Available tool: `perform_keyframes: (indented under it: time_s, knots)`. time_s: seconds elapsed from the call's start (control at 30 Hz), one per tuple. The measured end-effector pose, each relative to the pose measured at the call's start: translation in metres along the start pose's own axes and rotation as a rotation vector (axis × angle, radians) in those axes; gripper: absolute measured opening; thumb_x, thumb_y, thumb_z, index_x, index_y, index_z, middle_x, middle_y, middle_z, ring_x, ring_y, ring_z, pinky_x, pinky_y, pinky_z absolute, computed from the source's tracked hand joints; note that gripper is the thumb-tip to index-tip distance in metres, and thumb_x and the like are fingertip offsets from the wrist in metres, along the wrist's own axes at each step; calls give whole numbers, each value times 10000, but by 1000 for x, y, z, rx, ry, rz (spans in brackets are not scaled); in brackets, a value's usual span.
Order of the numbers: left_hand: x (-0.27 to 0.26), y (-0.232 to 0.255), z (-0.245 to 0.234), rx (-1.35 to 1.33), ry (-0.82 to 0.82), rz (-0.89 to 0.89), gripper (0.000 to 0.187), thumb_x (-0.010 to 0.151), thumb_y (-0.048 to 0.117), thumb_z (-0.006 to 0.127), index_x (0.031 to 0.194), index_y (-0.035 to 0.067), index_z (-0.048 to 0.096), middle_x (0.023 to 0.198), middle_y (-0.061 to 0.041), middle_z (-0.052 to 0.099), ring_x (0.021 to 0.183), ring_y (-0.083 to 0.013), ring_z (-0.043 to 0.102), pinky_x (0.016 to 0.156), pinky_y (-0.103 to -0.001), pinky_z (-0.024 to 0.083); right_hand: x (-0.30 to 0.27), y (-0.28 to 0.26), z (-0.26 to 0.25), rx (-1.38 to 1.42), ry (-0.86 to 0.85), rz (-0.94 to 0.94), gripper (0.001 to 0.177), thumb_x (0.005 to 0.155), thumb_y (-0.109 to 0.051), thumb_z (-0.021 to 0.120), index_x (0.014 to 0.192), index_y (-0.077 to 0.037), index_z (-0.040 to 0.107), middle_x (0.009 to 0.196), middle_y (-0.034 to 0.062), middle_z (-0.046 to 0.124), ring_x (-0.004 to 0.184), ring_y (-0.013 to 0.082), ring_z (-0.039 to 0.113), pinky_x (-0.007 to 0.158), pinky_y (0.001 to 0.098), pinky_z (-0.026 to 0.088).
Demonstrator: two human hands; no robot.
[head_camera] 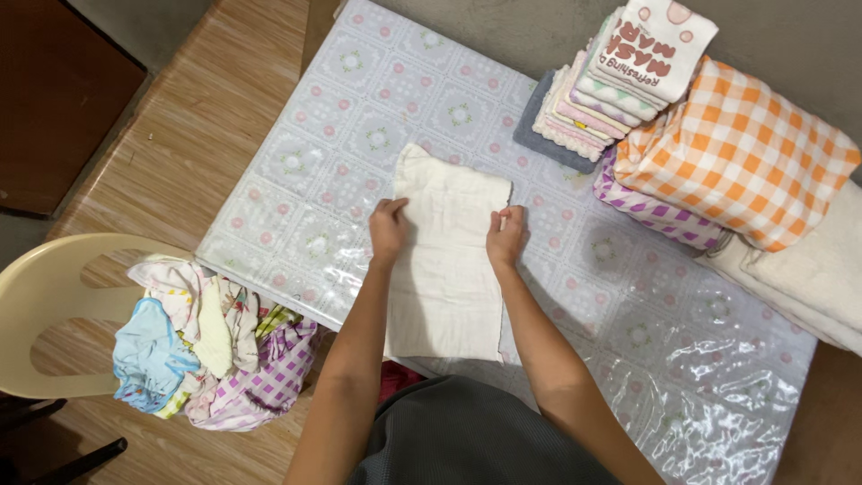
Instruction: The person folds several small towels and cloths one by one on a table, smoothing each piece and stacking them neatly. The person handles items from a pile on a chair, folds them into compact rectangles, and places them on a growing stack.
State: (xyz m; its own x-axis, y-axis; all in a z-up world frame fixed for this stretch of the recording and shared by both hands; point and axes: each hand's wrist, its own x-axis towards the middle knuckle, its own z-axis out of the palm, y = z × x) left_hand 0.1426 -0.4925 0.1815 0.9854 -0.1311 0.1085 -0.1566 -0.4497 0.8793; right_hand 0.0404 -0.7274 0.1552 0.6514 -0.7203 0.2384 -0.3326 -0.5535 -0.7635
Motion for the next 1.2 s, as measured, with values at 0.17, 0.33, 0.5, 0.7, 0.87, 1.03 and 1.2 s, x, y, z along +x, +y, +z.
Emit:
perform_keyframes:
  time_s: [0.17, 0.33, 0.5, 0.7, 0.87, 1.03, 1.2]
  knots:
    - [-3, -14, -3, 6, 156, -36, 218, 875, -43, 655, 978, 51, 823, 948, -179, 753, 838, -282, 711, 790, -379, 565, 3, -29, -29, -272, -160, 52, 152, 971, -185, 677, 1032, -157, 541, 870, 135, 727, 844, 425, 681, 690, 546, 494]
    - [-3, -11, -11, -51, 165, -121, 206, 850, 10, 679, 1001, 63, 810, 904, -150, 725, 758, -246, 691, 747, -359, 555, 6, -30, -30, -326, -223, 118, 167, 972, -238, 685, 1049, -180, 549, 824, 140, 715, 836, 417, 688, 685, 553, 501]
    - [-21, 12, -37, 10, 8, -128, 314, 901, 112, 730, 1213, 75, 726, 1069, -207, 630, 864, -279, 639, 813, -365, 535, 0, -22, -42, -122, -230, -43, 263, 990, -256, 671, 1156, -91, 550, 1052, 200, 684, 937, 442, 650, 788, 534, 502]
    - [-96, 40, -58, 371, -44, 245, 384, 961, 183, 636, 1318, 47, 591, 1414, -228, 497, 1254, -373, 508, 1057, -506, 447, -72, -42, -90, -186, -138, -374, 405, 931, -209, 708, 1235, 10, 555, 1145, 224, 529, 1097, 392, 529, 936, 484, 435]
    - [-147, 29, -85, 433, -484, 570, 387, 891, 217, 569, 1245, 72, 627, 1416, -185, 542, 1318, -327, 505, 1136, -515, 399, -118, -48, -128, -153, -503, -534, 287, 903, -229, 760, 1067, -28, 635, 1120, 156, 531, 1041, 309, 575, 913, 441, 485]
    - [-159, 16, -119, 545, -723, 801, 527, 852, 241, 531, 1335, 34, 586, 1488, -204, 517, 1400, -319, 459, 1177, -500, 379, -127, -51, -158, -126, -663, -479, 314, 902, -264, 768, 1072, -24, 659, 1322, 181, 532, 1151, 340, 597, 888, 417, 539]
    - [-171, 22, -150, 601, -862, 814, 615, 774, 232, 551, 1355, 31, 564, 1479, -241, 483, 1388, -367, 428, 1162, -489, 358, -143, -70, -181, -220, -893, -716, 402, 754, -342, 840, 1028, -77, 711, 1341, 168, 527, 1236, 398, 543, 986, 548, 448]
